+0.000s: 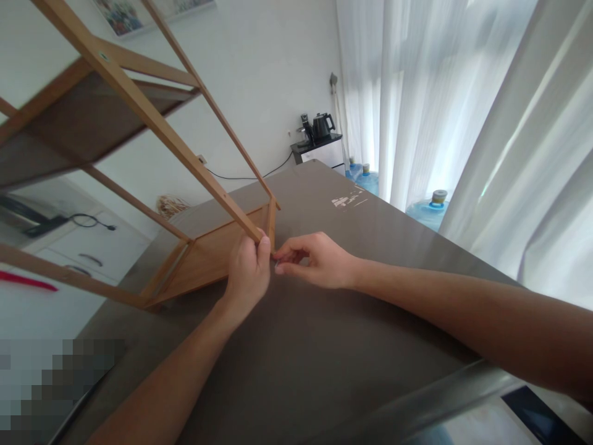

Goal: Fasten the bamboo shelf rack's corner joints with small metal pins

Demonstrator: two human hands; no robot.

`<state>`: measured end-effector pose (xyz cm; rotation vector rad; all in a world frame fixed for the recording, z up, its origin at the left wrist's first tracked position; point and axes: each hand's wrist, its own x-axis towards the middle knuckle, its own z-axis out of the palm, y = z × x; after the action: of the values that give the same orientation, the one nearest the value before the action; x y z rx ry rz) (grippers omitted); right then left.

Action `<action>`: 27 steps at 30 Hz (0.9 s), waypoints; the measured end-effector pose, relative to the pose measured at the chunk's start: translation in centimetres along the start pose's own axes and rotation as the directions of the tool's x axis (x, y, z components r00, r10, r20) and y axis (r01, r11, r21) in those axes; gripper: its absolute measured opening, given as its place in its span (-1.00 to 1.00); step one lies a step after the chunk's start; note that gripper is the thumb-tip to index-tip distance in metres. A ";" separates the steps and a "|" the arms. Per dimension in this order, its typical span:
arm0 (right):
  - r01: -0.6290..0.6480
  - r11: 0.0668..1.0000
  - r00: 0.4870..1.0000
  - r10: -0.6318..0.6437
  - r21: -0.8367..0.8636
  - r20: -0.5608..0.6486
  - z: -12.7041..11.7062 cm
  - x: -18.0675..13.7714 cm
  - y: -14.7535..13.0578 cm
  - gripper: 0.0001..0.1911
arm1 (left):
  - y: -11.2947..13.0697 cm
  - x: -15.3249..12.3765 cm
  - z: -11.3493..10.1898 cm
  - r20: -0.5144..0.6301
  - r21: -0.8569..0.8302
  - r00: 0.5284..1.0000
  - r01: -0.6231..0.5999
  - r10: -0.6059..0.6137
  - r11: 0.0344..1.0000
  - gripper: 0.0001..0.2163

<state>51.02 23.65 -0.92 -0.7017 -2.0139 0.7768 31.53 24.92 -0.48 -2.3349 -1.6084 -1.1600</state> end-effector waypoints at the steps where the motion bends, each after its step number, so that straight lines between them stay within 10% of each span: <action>1: 0.022 1.000 1.000 -0.022 -0.015 -0.015 -0.1 0.1 0.1 -0.77 | 0.0 0.0 0.0 -0.001 0.002 1.000 0.000 0.000 1.000 -0.71; 5: 0.028 0.997 0.987 -0.038 -0.068 -0.159 0.2 0.9 0.5 -0.79 | 0.0 0.0 0.1 0.003 0.006 1.000 -0.004 0.004 1.000 -0.73; 14: -0.319 0.930 0.903 0.356 0.181 -0.241 2.0 2.7 3.9 -0.71 | -0.1 -0.6 1.0 0.020 -0.007 0.999 -0.030 0.030 1.000 -0.77; 20: -0.198 0.960 0.969 0.162 -0.198 -0.184 1.1 2.0 3.9 -0.81 | -0.2 -1.1 1.8 0.048 -0.004 0.997 -0.068 0.068 0.998 -0.82; 27: 0.165 0.907 0.980 -0.105 -0.386 0.170 -0.9 1.4 4.9 -0.78 | -0.1 -1.5 2.2 0.085 -0.016 0.993 -0.077 0.078 0.997 -0.82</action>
<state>52.00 28.04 -3.44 -0.7385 -2.3598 0.3408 32.33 24.83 -2.99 -2.4638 -1.5244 -1.0719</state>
